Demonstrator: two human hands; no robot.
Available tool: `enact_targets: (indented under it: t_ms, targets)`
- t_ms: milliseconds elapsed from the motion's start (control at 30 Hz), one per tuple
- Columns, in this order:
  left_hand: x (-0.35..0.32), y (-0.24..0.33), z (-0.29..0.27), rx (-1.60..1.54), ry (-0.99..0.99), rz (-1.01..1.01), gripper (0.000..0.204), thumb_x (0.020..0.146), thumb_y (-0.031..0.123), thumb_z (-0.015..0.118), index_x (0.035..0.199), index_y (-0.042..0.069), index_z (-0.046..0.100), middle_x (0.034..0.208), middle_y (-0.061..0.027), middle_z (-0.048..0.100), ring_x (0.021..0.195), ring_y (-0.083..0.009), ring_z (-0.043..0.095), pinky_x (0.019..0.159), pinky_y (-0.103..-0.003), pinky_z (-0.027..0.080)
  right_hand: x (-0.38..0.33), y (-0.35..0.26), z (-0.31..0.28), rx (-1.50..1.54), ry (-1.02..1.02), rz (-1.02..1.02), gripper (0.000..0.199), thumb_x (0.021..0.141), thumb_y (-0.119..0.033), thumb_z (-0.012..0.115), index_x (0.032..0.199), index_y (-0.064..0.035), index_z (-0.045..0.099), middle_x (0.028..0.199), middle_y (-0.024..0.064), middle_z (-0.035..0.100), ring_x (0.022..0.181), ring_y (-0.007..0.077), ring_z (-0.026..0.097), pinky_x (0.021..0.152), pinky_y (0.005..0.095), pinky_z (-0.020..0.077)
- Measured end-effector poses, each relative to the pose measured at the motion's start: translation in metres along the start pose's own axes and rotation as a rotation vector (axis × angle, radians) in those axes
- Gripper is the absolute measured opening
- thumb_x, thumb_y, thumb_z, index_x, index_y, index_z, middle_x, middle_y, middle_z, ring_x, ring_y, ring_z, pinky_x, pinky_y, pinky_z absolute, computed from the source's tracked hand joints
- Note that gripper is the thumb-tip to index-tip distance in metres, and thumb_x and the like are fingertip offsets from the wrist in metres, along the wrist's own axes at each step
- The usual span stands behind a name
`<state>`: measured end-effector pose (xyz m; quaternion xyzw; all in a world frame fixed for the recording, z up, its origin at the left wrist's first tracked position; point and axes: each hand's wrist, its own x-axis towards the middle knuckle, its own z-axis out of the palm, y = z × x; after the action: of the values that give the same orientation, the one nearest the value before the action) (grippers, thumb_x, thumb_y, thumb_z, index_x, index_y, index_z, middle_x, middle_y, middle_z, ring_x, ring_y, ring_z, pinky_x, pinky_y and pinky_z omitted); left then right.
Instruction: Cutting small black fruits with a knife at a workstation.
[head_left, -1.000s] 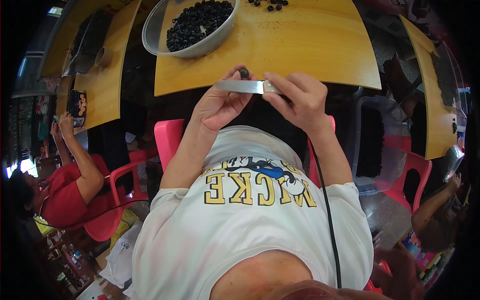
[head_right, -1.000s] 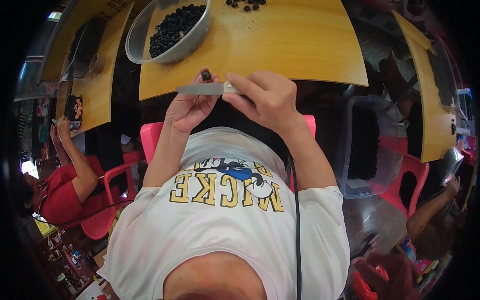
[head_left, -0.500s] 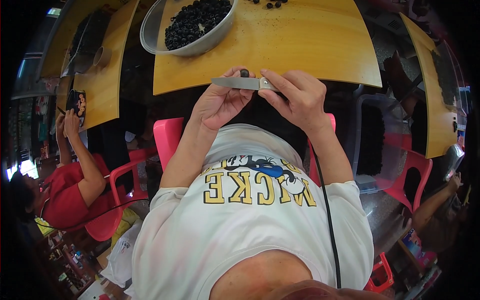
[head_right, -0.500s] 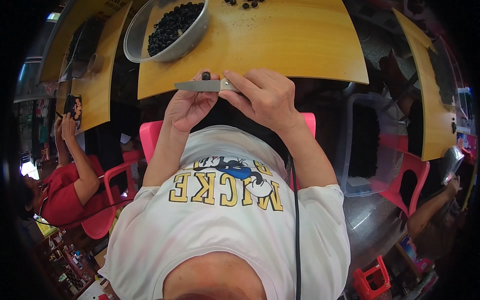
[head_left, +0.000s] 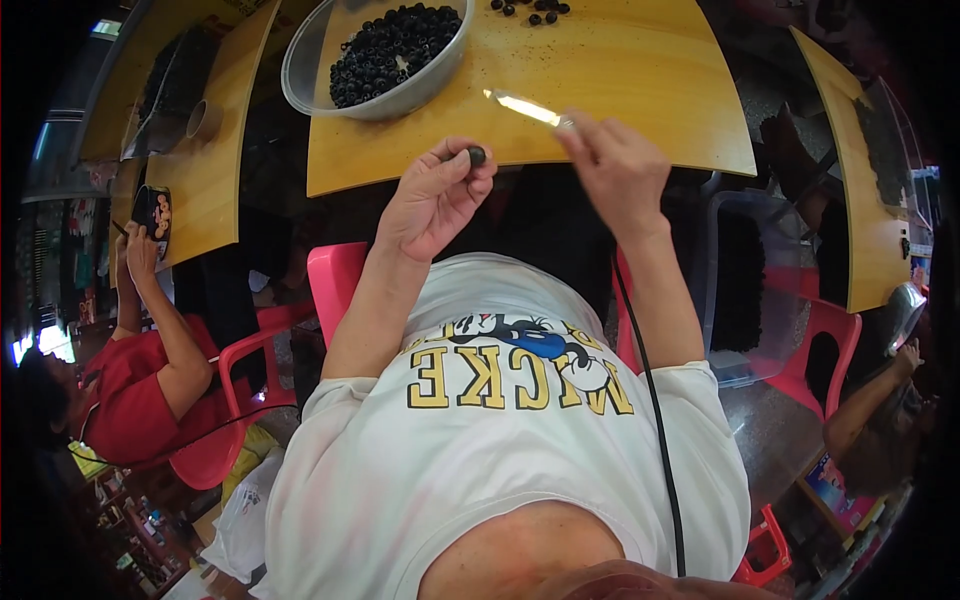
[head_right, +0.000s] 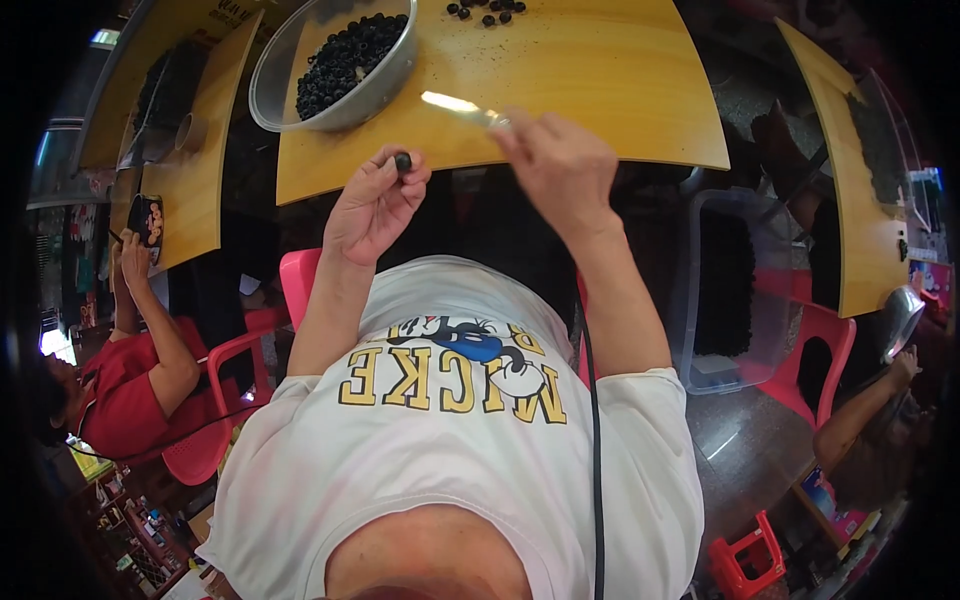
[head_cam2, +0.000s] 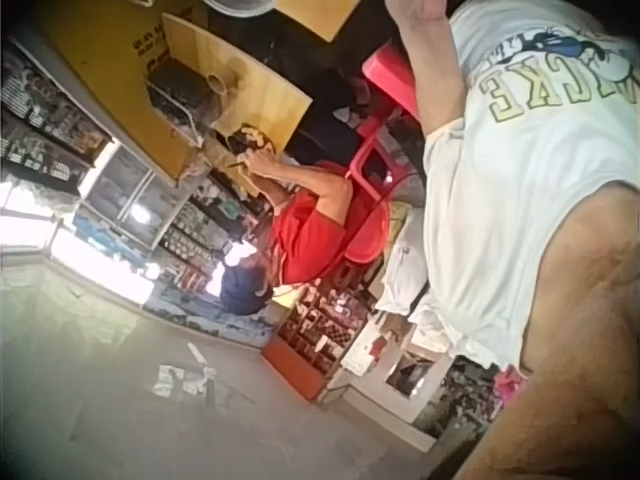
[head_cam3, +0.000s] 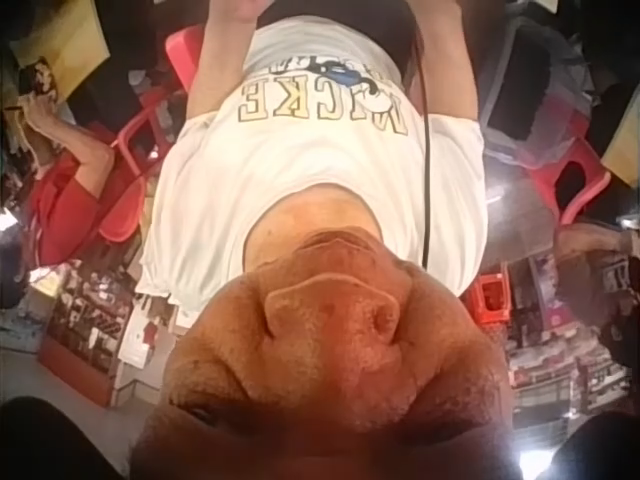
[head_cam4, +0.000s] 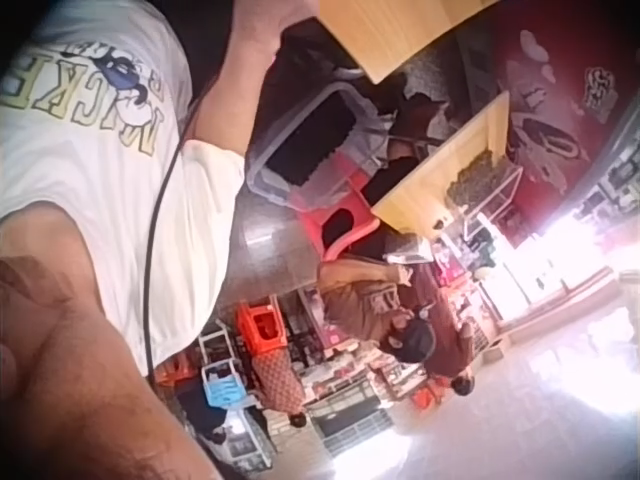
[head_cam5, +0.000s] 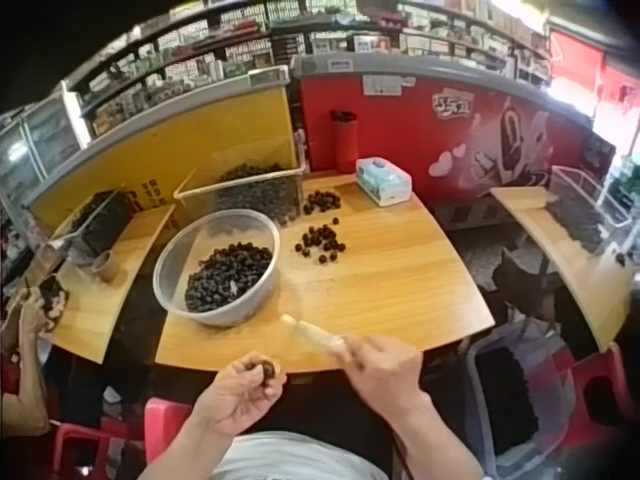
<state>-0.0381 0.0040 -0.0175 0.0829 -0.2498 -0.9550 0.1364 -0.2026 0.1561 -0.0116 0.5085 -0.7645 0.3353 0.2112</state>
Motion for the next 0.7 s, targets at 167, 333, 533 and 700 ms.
enact_targets:
  t_ms: [167,333,533,700]
  targets:
    - [-0.001,-0.001,0.011,-0.067,0.096,-0.057,0.031,0.089,0.002,0.053,0.119,-0.004,0.047,0.097,-0.0110,0.051,0.083,-0.0148,0.046,0.071,-0.022,0.045,-0.005,0.000,0.007,0.413,0.134,0.178,0.021,0.089,-0.019,0.060,0.097,-0.0011,0.068,0.062,0.0037,0.054,0.053,0.0081,0.044,0.049,0.0222,0.0345]
    - [-0.006,-0.004,0.016,-0.107,-0.026,-0.163,0.022,0.093,0.011,0.050,0.112,-0.001,0.049,0.095,-0.0094,0.049,0.079,-0.0128,0.045,0.063,-0.020,0.041,-0.001,0.005,0.003,1.361,-0.139,0.772,0.029,0.095,-0.020,0.050,0.111,0.0023,0.060,0.067,0.0000,0.050,0.056,0.0066,0.040,0.052,0.0181,0.0307]
    - [-0.015,0.002,0.025,-0.085,-0.152,-0.220,0.016,0.092,0.015,0.055,0.101,0.003,0.051,0.091,-0.0065,0.050,0.074,-0.0098,0.047,0.061,-0.018,0.043,0.016,-0.006,-0.004,1.526,-0.194,0.878,0.030,0.097,-0.023,0.043,0.113,0.0004,0.053,0.068,0.0026,0.049,0.055,0.0067,0.041,0.048,0.0182,0.0319]
    - [-0.025,0.017,0.018,-0.143,-0.180,-0.143,0.015,0.094,0.013,0.050,0.105,0.002,0.048,0.090,-0.0073,0.048,0.071,-0.0106,0.047,0.056,-0.018,0.041,0.055,-0.020,0.007,1.485,-0.383,0.946,0.028,0.096,-0.025,0.045,0.107,-0.0003,0.054,0.069,0.0021,0.050,0.054,0.0068,0.042,0.046,0.0181,0.0319]
